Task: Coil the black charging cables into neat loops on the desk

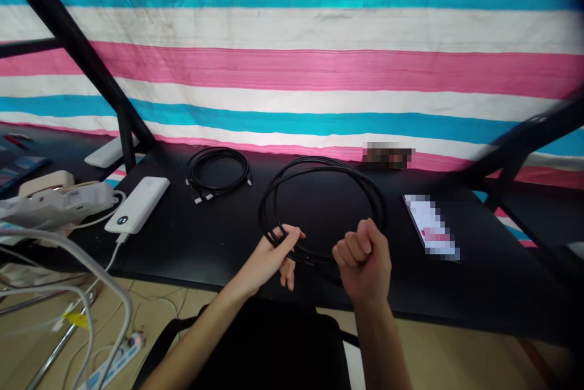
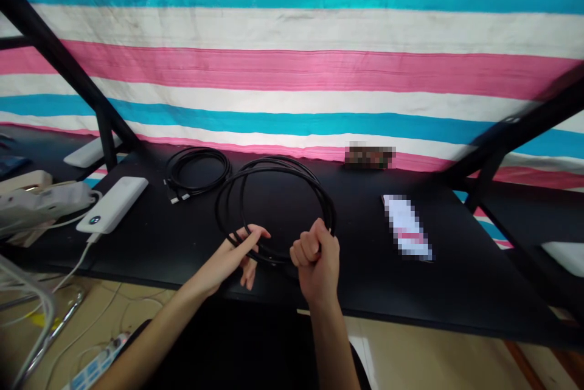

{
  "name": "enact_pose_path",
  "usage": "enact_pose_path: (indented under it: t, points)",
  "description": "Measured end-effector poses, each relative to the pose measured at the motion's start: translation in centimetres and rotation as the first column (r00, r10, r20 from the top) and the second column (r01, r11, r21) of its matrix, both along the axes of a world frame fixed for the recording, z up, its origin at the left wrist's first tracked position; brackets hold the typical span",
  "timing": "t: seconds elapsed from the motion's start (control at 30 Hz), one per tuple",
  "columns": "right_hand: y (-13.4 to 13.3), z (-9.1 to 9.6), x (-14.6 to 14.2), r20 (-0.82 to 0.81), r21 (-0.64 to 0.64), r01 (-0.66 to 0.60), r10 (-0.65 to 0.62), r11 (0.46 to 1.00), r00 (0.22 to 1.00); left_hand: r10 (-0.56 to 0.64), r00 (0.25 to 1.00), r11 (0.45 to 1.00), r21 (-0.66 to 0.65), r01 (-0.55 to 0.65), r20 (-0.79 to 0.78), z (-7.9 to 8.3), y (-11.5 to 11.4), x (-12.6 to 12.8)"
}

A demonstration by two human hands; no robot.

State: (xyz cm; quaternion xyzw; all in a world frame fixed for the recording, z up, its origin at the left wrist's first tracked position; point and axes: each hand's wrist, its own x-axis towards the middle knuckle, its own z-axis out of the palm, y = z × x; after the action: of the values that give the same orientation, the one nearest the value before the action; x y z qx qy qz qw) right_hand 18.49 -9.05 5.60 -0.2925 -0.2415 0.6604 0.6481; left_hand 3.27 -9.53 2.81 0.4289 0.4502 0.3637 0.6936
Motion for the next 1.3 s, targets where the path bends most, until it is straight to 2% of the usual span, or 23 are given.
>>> enact_pose_path:
  t: [0.13,0.23,0.33,0.4,0.47,0.67,0.77,0.93,1.0,1.1,1.3]
  points:
    - [-0.1,-0.3,0.1,0.065,0.022,0.023,-0.025,0.999,0.998,0.102,0.993,0.994,-0.035,-0.100,0.066,0.4,0.2,-0.7]
    - [-0.1,-0.6,0.2,0.108,0.055,0.003,-0.009,0.998,0.994,0.160,0.984,0.987,-0.014,-0.160,0.079,0.2,0.2,-1.0]
    - [-0.2,-0.7,0.4,0.123,0.078,0.009,-0.018,0.997,0.992,0.203,0.979,0.973,0.113,-0.201,-0.015,-0.3,0.0,-1.2]
    - [-0.3,-0.7,0.6,0.120,0.078,0.023,-0.032,0.997,0.992,0.279,0.954,0.938,0.244,-0.246,-0.113,-0.4,-0.2,-1.3]
    - [-0.3,-0.7,0.8,0.126,0.074,0.032,-0.041,0.997,0.991,0.332,0.931,0.907,0.321,-0.272,-0.149,-0.4,-0.4,-1.5]
    - [-0.4,-0.8,0.8,0.166,0.095,0.026,-0.042,0.995,0.985,0.228,0.974,0.943,0.251,-0.220,-0.005,0.4,-0.8,-1.4]
    - [-0.6,-1.0,0.6,0.145,0.107,-0.009,-0.006,0.994,0.989,0.197,0.979,0.959,0.197,-0.203,0.047,0.5,-0.7,-1.0]
    - [-1.0,-1.2,0.3,0.132,0.146,-0.093,0.074,0.985,0.989,0.132,0.985,0.990,0.030,-0.136,0.113,0.2,-0.9,-0.3]
    - [-1.1,-1.4,0.2,0.140,0.164,-0.129,0.106,0.978,0.984,0.131,0.984,0.991,0.011,-0.133,0.122,0.0,-1.1,-0.2]
    - [-1.2,-1.6,0.2,0.131,0.171,-0.143,0.122,0.975,0.984,0.097,0.993,0.995,0.025,-0.099,0.072,-0.1,-1.1,-0.6]
    - [-0.9,-1.4,0.9,0.006,0.225,-0.138,0.140,0.965,0.990,-0.026,0.979,0.996,0.073,0.041,-0.200,0.4,-0.8,-2.1]
